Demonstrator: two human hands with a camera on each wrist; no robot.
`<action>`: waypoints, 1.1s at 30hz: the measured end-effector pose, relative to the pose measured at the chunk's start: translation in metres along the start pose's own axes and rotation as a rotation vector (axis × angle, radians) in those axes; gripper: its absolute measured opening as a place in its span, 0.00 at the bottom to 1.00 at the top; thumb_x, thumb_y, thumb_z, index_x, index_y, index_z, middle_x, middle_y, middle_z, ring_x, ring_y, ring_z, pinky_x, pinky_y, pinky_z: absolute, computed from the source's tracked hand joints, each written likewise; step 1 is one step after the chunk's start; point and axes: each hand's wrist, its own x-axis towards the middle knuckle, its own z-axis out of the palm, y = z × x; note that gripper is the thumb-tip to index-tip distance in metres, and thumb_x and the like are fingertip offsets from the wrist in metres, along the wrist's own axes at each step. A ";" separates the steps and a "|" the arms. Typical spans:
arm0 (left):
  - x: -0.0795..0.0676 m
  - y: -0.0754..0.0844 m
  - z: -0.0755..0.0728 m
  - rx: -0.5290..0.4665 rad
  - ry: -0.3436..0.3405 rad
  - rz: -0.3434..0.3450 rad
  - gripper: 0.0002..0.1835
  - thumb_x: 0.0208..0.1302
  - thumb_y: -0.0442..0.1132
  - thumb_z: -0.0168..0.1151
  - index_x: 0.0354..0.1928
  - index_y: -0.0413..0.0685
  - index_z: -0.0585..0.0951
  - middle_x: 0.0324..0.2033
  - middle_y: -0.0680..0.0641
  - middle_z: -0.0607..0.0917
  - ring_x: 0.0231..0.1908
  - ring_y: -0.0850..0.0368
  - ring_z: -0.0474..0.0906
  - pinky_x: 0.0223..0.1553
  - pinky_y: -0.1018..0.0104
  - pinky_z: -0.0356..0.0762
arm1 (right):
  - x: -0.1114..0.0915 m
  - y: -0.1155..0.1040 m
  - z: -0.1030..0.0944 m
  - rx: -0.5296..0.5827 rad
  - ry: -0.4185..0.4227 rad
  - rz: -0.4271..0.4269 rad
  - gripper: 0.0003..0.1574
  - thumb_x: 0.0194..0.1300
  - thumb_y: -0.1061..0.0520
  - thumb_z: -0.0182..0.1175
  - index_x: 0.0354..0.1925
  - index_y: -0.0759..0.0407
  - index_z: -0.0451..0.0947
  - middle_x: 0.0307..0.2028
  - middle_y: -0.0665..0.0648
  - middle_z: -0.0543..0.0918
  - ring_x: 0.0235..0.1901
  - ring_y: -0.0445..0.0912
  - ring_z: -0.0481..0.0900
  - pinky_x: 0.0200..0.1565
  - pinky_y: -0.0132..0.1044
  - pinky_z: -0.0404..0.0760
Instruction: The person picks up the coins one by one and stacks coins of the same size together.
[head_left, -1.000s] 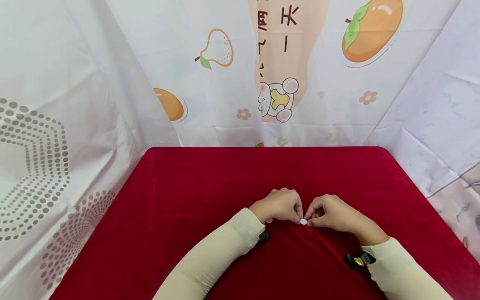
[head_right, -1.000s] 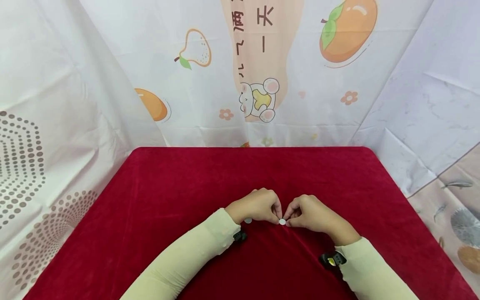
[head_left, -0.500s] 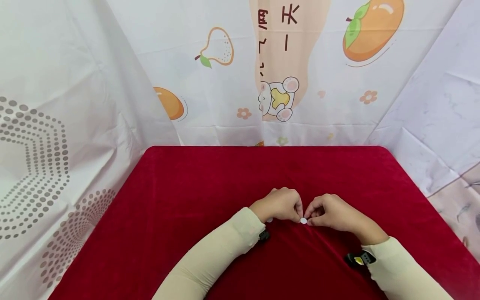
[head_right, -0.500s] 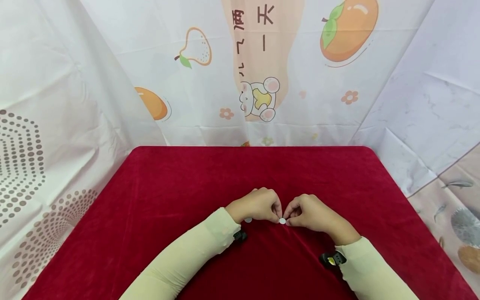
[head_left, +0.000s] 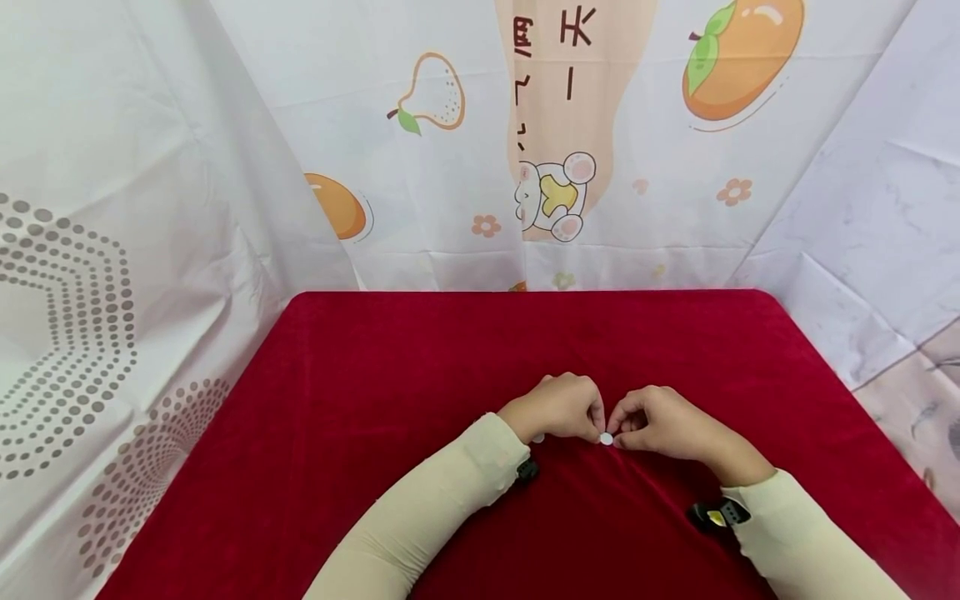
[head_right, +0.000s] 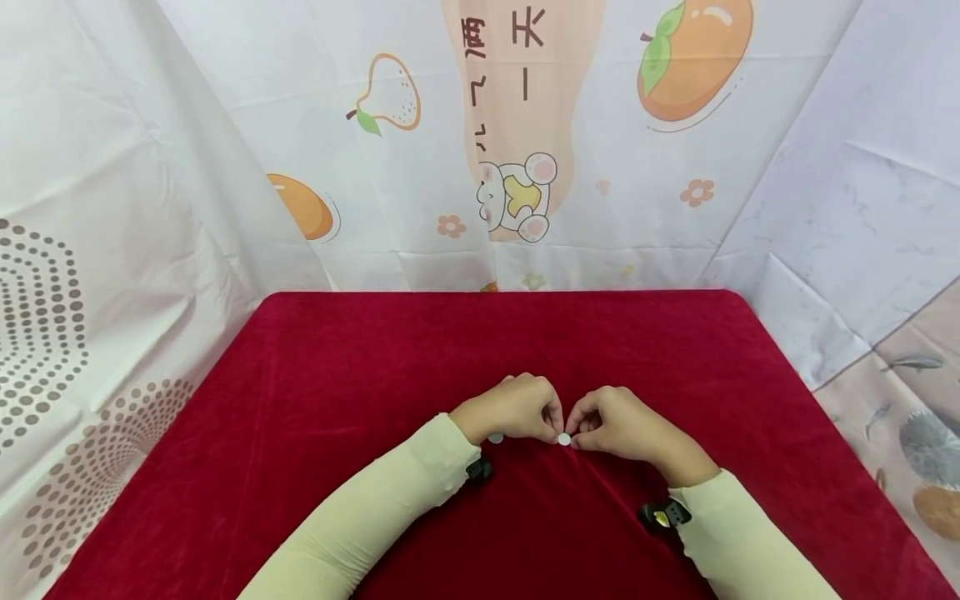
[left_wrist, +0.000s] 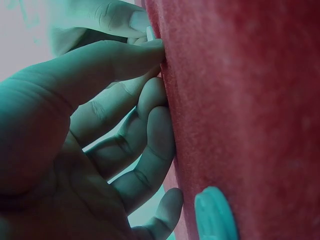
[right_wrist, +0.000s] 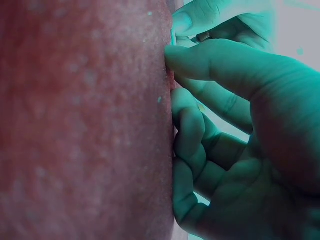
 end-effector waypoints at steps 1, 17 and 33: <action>0.000 0.000 0.000 -0.002 -0.001 -0.002 0.10 0.62 0.46 0.75 0.24 0.70 0.87 0.23 0.72 0.82 0.31 0.71 0.77 0.46 0.61 0.70 | 0.000 0.000 0.000 0.001 -0.003 0.002 0.14 0.55 0.64 0.74 0.33 0.43 0.87 0.26 0.40 0.83 0.27 0.34 0.79 0.32 0.30 0.80; 0.001 -0.005 -0.003 -0.018 -0.007 0.007 0.11 0.63 0.44 0.73 0.24 0.70 0.87 0.24 0.70 0.83 0.31 0.68 0.77 0.47 0.59 0.70 | 0.003 0.000 0.000 -0.001 -0.015 0.022 0.13 0.56 0.63 0.74 0.33 0.43 0.87 0.26 0.41 0.82 0.27 0.35 0.78 0.32 0.30 0.79; -0.014 -0.022 -0.027 -0.090 0.060 -0.016 0.08 0.68 0.52 0.70 0.45 0.62 0.87 0.40 0.64 0.85 0.41 0.67 0.78 0.54 0.57 0.74 | -0.003 -0.006 -0.008 -0.045 -0.002 0.027 0.08 0.63 0.61 0.71 0.40 0.48 0.87 0.32 0.41 0.85 0.31 0.34 0.80 0.34 0.31 0.80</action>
